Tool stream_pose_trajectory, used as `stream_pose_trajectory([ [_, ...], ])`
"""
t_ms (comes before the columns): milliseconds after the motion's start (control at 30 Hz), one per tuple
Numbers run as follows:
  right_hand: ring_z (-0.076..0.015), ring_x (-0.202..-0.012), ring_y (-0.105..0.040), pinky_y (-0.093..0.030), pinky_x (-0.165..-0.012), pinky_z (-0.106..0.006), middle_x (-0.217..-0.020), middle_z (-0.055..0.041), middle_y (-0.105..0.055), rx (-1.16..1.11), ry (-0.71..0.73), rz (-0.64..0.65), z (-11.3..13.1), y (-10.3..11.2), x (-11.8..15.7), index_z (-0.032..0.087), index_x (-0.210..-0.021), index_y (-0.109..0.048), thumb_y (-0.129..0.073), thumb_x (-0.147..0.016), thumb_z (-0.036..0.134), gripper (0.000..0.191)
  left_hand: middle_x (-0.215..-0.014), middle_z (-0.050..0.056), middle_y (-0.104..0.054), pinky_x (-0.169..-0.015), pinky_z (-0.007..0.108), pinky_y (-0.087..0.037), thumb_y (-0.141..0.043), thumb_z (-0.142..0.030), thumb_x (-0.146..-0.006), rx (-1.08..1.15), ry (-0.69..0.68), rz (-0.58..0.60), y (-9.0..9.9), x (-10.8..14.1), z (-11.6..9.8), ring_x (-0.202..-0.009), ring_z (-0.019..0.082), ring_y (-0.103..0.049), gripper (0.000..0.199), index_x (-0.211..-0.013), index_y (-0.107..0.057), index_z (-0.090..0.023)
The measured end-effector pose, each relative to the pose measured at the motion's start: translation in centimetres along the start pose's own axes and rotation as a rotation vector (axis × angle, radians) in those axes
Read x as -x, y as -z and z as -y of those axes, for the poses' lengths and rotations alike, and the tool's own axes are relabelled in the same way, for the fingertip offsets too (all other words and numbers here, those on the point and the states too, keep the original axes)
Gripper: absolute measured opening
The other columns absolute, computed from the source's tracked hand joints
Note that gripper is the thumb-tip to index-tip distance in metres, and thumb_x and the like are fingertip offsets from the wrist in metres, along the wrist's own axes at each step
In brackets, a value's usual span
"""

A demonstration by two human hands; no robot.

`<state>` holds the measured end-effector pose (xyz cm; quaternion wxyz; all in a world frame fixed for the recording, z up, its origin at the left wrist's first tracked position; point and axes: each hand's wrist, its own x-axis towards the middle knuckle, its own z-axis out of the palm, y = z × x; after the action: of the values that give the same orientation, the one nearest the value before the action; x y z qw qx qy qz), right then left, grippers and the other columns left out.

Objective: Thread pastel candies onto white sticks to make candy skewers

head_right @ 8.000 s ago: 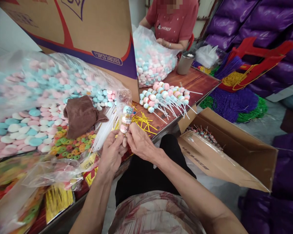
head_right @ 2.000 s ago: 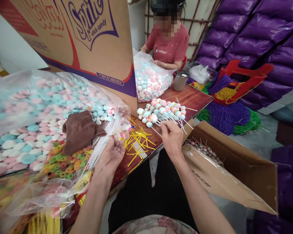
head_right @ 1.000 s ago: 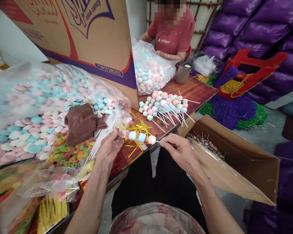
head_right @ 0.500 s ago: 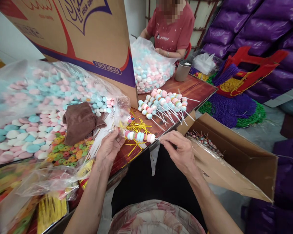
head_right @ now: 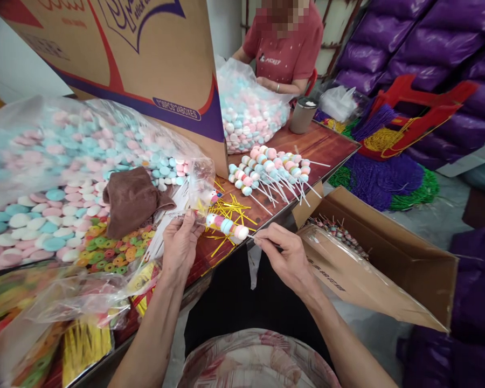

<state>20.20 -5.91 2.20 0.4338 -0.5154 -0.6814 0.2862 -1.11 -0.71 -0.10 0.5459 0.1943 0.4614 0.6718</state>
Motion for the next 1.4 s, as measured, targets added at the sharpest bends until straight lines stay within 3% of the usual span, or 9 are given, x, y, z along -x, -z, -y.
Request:
stream_pose_trajectory([
  [200, -0.0147, -0.066, -0.054, -0.043, -0.061, -0.027, -0.069, -0.0006, -0.058, -0.108, -0.123, 0.068, 0.3, 0.0, 0.0, 0.019, -0.075, -0.066, -0.056, -0.093, 0.027, 0.022, -0.08, 0.003, -0.072, -0.067, 0.023, -0.052, -0.086, -0.039, -0.065, -0.011, -0.051, 0.019, 0.0, 0.0, 0.0, -0.069, 0.012, -0.066, 0.032, -0.079, -0.069, -0.016],
  [433, -0.0147, -0.065, -0.052, -0.04, -0.063, -0.028, -0.071, -0.0015, -0.058, 0.059, 0.055, -0.019, 0.1, -1.2, 0.7, 0.02, -0.082, -0.067, -0.056, -0.094, 0.023, 0.017, -0.084, 0.001, -0.071, -0.068, 0.023, -0.052, -0.083, -0.038, -0.069, 0.017, -0.06, -0.054, 0.0, 0.2, 0.4, -0.072, 0.012, -0.067, 0.03, -0.08, -0.066, -0.017],
  [633, -0.013, -0.061, -0.052, -0.042, -0.059, -0.026, -0.064, 0.0008, -0.056, -0.16, -0.19, 0.095, 0.5, -1.4, 0.3, 0.019, -0.074, -0.064, -0.053, -0.095, 0.028, 0.026, -0.088, 0.002, -0.071, -0.07, 0.022, -0.052, -0.081, -0.041, -0.071, 0.049, -0.089, -0.042, 0.1, 0.2, 0.8, -0.077, 0.013, -0.067, 0.03, -0.084, -0.065, -0.018],
  [733, -0.0123, -0.058, -0.049, -0.041, -0.056, -0.025, -0.059, 0.002, -0.052, -0.184, -0.224, 0.118, 0.3, -1.7, 0.4, 0.018, -0.074, -0.063, -0.052, -0.095, 0.03, 0.027, -0.092, 0.003, -0.072, -0.071, 0.023, -0.052, -0.08, -0.042, -0.072, 0.022, -0.089, -0.025, 0.1, 0.3, 0.9, -0.082, 0.014, -0.068, 0.032, -0.087, -0.066, -0.019],
  [933, -0.0111, -0.055, -0.051, -0.041, -0.054, -0.024, -0.069, 0.0004, -0.06, -0.094, -0.106, 0.104, -0.2, -2.7, 0.9, 0.019, -0.087, -0.066, -0.05, -0.098, 0.031, 0.023, -0.086, 0.0, -0.07, -0.074, 0.024, -0.053, -0.078, -0.043, -0.075, 0.078, -0.069, -0.036, -0.2, 0.8, 0.7, -0.076, 0.011, -0.067, 0.029, -0.082, -0.062, -0.019],
  [1033, -0.0113, -0.056, -0.054, -0.043, -0.056, -0.025, -0.074, -0.0008, -0.065, -0.009, -0.04, 0.09, -0.1, -3.2, 1.1, 0.02, -0.088, -0.067, -0.05, -0.098, 0.029, 0.022, -0.087, 0.004, -0.072, -0.077, 0.027, -0.054, -0.073, -0.047, -0.079, 0.102, -0.012, 0.052, -0.7, 1.1, 0.5, -0.081, 0.015, -0.069, 0.031, -0.086, -0.064, -0.018],
  [1267, -0.014, -0.056, -0.052, -0.041, -0.059, -0.029, -0.067, -0.0021, -0.066, 0.326, 0.275, 0.097, -0.5, -5.0, 1.6, 0.02, -0.11, -0.069, -0.043, -0.098, 0.017, 0.029, -0.084, 0.007, -0.072, -0.08, 0.029, -0.053, -0.066, -0.047, -0.085, 0.061, 0.032, 0.143, -1.7, 2.2, 0.9, -0.081, 0.017, -0.069, 0.031, -0.084, -0.066, -0.016],
  [1400, -0.0138, -0.058, -0.054, -0.041, -0.059, -0.029, -0.071, -0.0046, -0.067, 0.277, 0.256, 0.078, -0.2, -6.5, 1.8, 0.017, -0.111, -0.069, -0.04, -0.098, 0.015, 0.032, -0.082, 0.006, -0.07, -0.077, 0.026, -0.052, -0.063, -0.044, -0.089, 0.042, 0.044, 0.187, -2.0, 2.8, 1.2, -0.077, 0.015, -0.067, 0.03, -0.079, -0.066, -0.016],
])
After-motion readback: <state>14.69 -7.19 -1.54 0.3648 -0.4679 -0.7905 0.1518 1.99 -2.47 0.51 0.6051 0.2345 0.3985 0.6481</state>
